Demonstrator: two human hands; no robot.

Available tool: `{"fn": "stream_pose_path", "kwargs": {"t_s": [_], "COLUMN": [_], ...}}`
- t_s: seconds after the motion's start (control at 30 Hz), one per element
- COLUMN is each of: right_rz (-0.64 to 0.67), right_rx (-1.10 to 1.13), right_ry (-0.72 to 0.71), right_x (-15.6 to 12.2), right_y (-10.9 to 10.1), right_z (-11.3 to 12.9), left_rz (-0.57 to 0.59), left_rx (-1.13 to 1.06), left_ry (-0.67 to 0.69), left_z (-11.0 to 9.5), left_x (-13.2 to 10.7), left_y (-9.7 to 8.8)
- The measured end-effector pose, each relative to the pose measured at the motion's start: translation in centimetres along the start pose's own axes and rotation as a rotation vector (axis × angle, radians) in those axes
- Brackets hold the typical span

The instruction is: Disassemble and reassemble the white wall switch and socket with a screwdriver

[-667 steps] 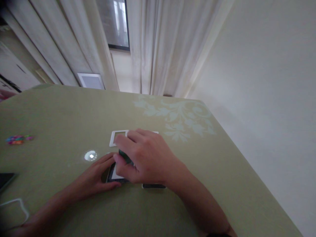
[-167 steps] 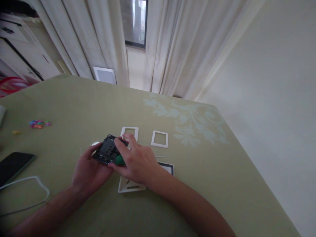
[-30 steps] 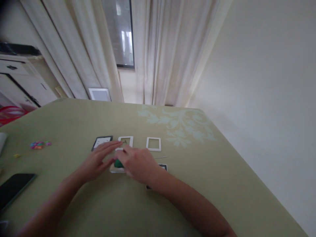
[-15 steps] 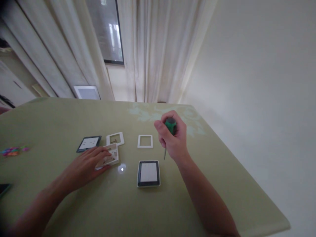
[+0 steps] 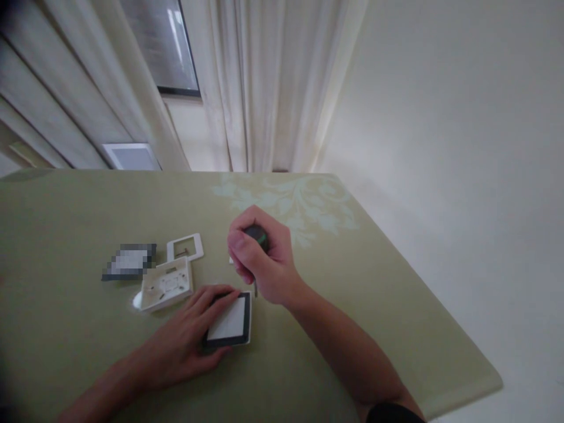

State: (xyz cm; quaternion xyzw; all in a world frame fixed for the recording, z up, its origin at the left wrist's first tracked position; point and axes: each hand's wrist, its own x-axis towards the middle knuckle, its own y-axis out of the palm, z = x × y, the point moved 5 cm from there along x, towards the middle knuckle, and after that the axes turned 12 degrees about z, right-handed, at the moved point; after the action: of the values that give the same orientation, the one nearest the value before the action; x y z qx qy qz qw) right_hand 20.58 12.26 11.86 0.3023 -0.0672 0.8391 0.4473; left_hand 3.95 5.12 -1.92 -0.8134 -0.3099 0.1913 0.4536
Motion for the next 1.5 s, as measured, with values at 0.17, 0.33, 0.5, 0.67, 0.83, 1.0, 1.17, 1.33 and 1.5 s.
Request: {"fn": "stream_pose_path", "kwargs": {"t_s": [0.17,0.33,0.5,0.67,0.83,1.0,1.17,1.33,1.5], "right_rz": [0.004,-0.045,-0.075,-0.104,-0.122,-0.090,-0.132,-0.118,0.204], "right_rx": [0.052,0.134,0.240,0.265,0.246,0.171,-0.002,-0.620,-1.199], "right_ry": [0.020,0.052,0.039,-0.004,-0.014,-0.048,-0.176,-0.434,-0.343], "right_x": [-0.8,-1.6,-1.6,-1.4,-1.6,-2.1,-2.6,-3.1,-3.1], "right_y": [1.4,2.2,1.7,1.5,1.9,2.8,2.8,2.6,2.1], "right_z": [-2.1,-4.7,-5.4,-5.3,-5.1,-4.2,-3.6,-1.0,2.6], "left_rz": [-0.103,-0.192,-0.197,-0.167,-0.189,-0.220,-0.247,-0.266,-0.289], "left_rx": [0.025,0.127,0.234,0.208,0.168,0.149,0.122,0.131,0.138], "left_ry": [-0.025,-0.040,-0.087,-0.016,-0.051,-0.053,-0.046,-0.052,-0.028], "left_z": [0.8,1.4,2.0,0.5,-0.2,-0.4,-0.4,-0.3,-0.2], "left_x": [-1.9,-1.6,-2.0,-1.3,-1.0,-0.9,-0.6,-0.5,-0.3], "left_y": [-1.6,-1.3,-1.6,-1.2,-0.8,-0.4,-0.1,0.0,0.2]}}
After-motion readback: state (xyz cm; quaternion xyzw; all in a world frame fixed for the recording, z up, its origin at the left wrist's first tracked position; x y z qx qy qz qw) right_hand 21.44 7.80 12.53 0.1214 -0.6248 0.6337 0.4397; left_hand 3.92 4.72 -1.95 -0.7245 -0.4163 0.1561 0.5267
